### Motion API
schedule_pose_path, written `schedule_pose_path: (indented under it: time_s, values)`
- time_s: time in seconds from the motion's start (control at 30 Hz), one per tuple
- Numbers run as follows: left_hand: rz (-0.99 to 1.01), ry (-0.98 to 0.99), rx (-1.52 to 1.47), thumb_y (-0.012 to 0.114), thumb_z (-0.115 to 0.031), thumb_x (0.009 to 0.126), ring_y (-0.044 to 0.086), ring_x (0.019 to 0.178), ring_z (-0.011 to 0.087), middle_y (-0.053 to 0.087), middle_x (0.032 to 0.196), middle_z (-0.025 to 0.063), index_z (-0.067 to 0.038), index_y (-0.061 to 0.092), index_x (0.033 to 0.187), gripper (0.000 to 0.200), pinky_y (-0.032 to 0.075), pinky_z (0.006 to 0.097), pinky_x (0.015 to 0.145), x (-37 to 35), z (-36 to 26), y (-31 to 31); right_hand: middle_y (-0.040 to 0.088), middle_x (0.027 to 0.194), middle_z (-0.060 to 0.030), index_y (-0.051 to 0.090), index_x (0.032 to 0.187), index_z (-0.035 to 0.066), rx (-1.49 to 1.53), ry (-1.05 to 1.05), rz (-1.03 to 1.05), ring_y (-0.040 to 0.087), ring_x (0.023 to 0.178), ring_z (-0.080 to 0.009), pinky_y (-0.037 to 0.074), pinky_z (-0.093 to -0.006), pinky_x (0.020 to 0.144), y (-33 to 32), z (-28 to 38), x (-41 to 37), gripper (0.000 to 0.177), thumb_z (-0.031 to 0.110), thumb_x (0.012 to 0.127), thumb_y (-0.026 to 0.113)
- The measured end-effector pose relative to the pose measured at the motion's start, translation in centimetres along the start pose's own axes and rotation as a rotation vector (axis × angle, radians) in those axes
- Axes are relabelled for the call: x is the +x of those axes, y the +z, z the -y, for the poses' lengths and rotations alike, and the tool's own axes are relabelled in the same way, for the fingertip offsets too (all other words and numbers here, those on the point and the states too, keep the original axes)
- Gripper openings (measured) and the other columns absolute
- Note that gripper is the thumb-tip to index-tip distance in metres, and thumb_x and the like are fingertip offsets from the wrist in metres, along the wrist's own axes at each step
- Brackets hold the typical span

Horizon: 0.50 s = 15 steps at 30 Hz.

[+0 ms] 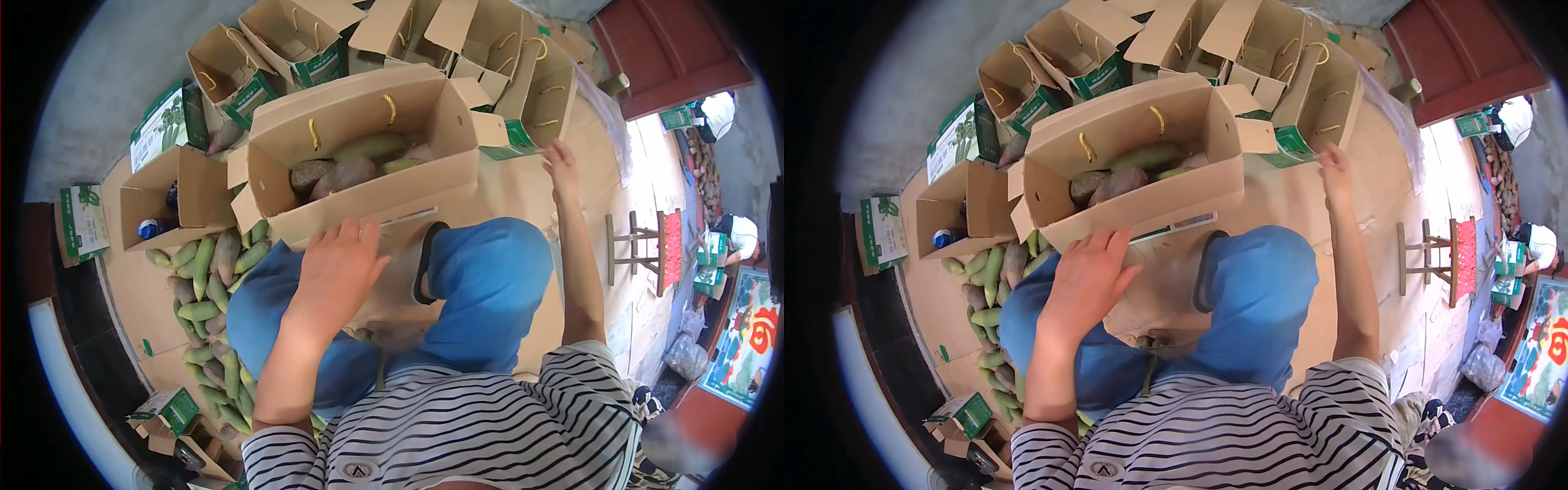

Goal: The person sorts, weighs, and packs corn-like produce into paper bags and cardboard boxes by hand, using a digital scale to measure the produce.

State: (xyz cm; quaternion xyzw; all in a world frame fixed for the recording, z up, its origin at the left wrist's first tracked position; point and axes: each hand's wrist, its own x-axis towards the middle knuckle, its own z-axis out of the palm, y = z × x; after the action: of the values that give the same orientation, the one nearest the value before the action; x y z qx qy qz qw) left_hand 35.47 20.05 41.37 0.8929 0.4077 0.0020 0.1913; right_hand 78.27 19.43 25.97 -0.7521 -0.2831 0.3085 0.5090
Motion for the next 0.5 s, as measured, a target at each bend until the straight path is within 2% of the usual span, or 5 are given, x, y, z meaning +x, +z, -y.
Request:
schedule_pose_path:
  time_s: [0.1,0.17,0.27,0.37,0.5]
  values:
    - [-0.01,0.027,-0.012,0.066,-0.017,0.078,0.057,0.091,0.0312,0.056,0.095,0.0143,-0.002,0.051,0.108,0.036,0.045,0.0399,0.077,-0.2,-0.4,-0.1,0.058,0.116,-0.0085,0.051,0.124,0.004,-0.18,-0.284,0.632,0.056,0.104,-0.0151,0.045,-0.0293,0.086,4.0,8.0,-5.5,0.035,0.019,0.092,0.052]
    - [-0.028,0.04,-0.021,0.066,-0.017,0.078,0.057,0.091,0.0316,0.057,0.095,0.0142,-0.002,0.051,0.106,0.035,0.045,0.0402,0.076,-0.2,-0.5,0.2,0.059,0.116,-0.0087,0.052,0.123,0.005,-0.426,-0.522,0.815,0.057,0.101,-0.0162,0.045,-0.029,0.087,7.2,13.2,-9.7,0.037,0.025,0.091,0.054]
    - [-0.044,0.02,-0.018,0.066,-0.018,0.077,0.058,0.09,0.0322,0.057,0.094,0.0143,-0.003,0.051,0.105,0.035,0.045,0.0407,0.075,-0.4,-0.4,0.6,0.062,0.11,-0.011,0.054,0.12,0.006,-0.824,-0.816,0.852,0.061,0.095,-0.019,0.047,-0.0297,0.082,10.9,15.7,-12.6,0.034,0.023,0.09,0.054]
    - [-0.047,-0.017,0.0,0.067,-0.019,0.077,0.058,0.09,0.0325,0.058,0.094,0.0142,-0.003,0.052,0.105,0.035,0.045,0.0412,0.075,-0.9,0.2,0.6,0.061,0.107,-0.0158,0.058,0.113,0.006,-0.769,-0.676,0.65,0.057,0.1,-0.0307,0.045,-0.0384,0.085,11.0,15.3,-10.3,0.034,0.027,0.087,0.053]
    - [-0.07,-0.033,0.001,0.067,-0.02,0.077,0.058,0.09,0.0324,0.058,0.095,0.0139,-0.003,0.052,0.105,0.036,0.044,0.0415,0.076,-1.7,0.9,0.4,0.06,0.107,-0.0182,0.056,0.116,0.007,-0.852,-0.388,0.133,0.056,0.103,-0.0322,0.046,-0.0401,0.084,5.2,6.5,-0.3,0.037,0.024,0.083,0.058]
